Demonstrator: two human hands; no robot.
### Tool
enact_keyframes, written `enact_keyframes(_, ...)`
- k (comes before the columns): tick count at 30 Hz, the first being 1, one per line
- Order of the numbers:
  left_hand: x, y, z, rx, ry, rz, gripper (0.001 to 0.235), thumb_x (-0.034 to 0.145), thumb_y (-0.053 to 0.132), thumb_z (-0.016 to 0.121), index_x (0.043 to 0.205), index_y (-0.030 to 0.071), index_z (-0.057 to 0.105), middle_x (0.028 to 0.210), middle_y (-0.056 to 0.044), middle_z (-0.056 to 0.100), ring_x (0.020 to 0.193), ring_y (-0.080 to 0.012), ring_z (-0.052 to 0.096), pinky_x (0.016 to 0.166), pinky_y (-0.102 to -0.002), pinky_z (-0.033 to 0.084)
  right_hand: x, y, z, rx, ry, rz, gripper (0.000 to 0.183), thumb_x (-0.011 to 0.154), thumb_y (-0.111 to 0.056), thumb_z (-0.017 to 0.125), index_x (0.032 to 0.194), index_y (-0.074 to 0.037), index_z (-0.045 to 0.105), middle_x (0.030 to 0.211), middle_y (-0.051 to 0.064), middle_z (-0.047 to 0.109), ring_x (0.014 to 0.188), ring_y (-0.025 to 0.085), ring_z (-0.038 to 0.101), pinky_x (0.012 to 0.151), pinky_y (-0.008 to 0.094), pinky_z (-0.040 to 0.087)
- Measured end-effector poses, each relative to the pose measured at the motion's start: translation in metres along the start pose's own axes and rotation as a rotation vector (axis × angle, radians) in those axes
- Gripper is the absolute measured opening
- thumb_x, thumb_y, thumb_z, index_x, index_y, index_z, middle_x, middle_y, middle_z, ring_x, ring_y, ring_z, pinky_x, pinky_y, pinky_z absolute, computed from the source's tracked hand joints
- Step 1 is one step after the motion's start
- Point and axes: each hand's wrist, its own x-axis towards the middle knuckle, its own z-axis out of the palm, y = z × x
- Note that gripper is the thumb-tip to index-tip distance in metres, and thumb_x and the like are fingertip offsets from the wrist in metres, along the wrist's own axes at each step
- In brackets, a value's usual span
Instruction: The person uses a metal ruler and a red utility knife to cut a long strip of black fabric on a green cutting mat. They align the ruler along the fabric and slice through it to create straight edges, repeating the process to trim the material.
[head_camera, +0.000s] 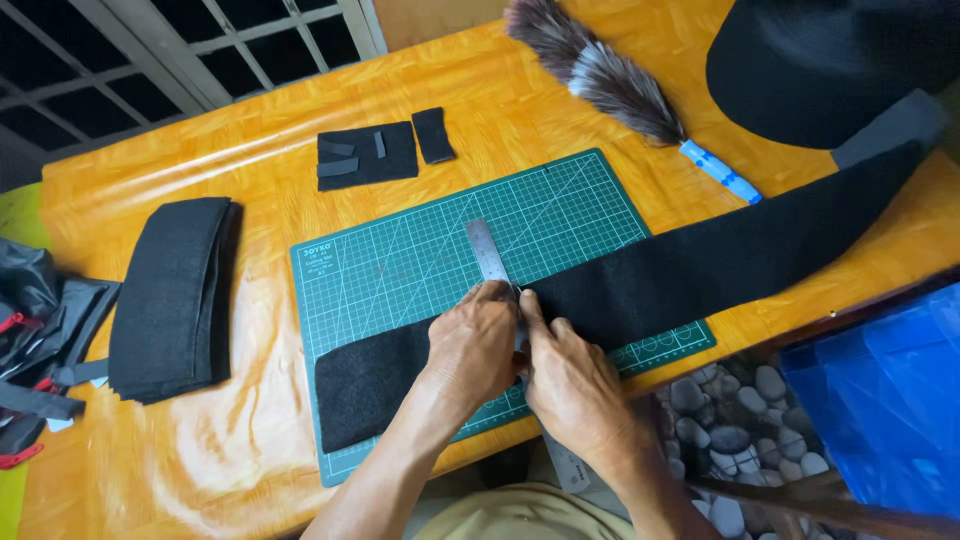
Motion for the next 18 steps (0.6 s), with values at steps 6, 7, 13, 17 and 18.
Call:
enact_keyframes(6,0.002,-0.003,0.006,-0.014,0.036,0.006,0.046,0.082,0.027,0.084,0.117,0.008,0.062,0.12,-0.008,0.061,0.114,-0.0308,0.062,0.082,-0.048,0.06,-0.005,-0.005,0.001,-0.149,-0.022,0.019,0.07,0.095,-0.008,0.038,0.164,-0.009,0.027,0.106,0.021,0.063,0.082,0.049,0.071,0.076,0.062,0.056)
enact_keyframes(7,0.001,0.0,0.002,-0.016,0.032,0.001,0.046,0.082,0.027,0.084,0.117,0.008,0.062,0.12,-0.008,0.061,0.114,-0.0308,0.062,0.082,-0.048,0.06,-0.015,-0.011,-0.007,-0.148,-0.029,0.017,0.07,0.095,-0.008,0.038,0.164,-0.009,0.027,0.106,0.021,0.063,0.082,0.049,0.071,0.076,0.062,0.056)
enact_keyframes(13,0.0,0.005,-0.011,-0.042,-0.07,-0.045,0.064,0.077,0.04,0.093,0.124,0.007,0.064,0.13,-0.006,0.059,0.125,-0.0274,0.057,0.092,-0.046,0.057,-0.059,-0.005,0.001,-0.307,-0.065,0.046,0.075,0.089,-0.011,0.042,0.163,-0.014,0.028,0.1,0.016,0.06,0.07,0.044,0.073,0.063,0.061,0.057)
enact_keyframes(17,0.0,0.003,-0.007,-0.055,-0.054,-0.032,0.063,0.074,0.041,0.094,0.122,0.01,0.067,0.133,-0.002,0.058,0.127,-0.0265,0.055,0.088,-0.048,0.057,-0.081,-0.014,-0.01,-0.261,-0.388,0.254,0.078,0.097,-0.017,0.033,0.169,-0.026,0.003,0.124,0.018,0.049,0.088,0.049,0.072,0.078,0.066,0.056)
enact_keyframes(18,0.0,0.002,-0.007,-0.054,-0.036,-0.034,0.069,0.073,0.042,0.095,0.125,0.008,0.064,0.132,-0.003,0.059,0.127,-0.0269,0.055,0.085,-0.048,0.059,-0.086,-0.013,-0.008,-0.274,-0.471,0.322,0.08,0.099,-0.022,0.031,0.17,-0.031,-0.005,0.129,0.014,0.044,0.094,0.047,0.071,0.083,0.063,0.056)
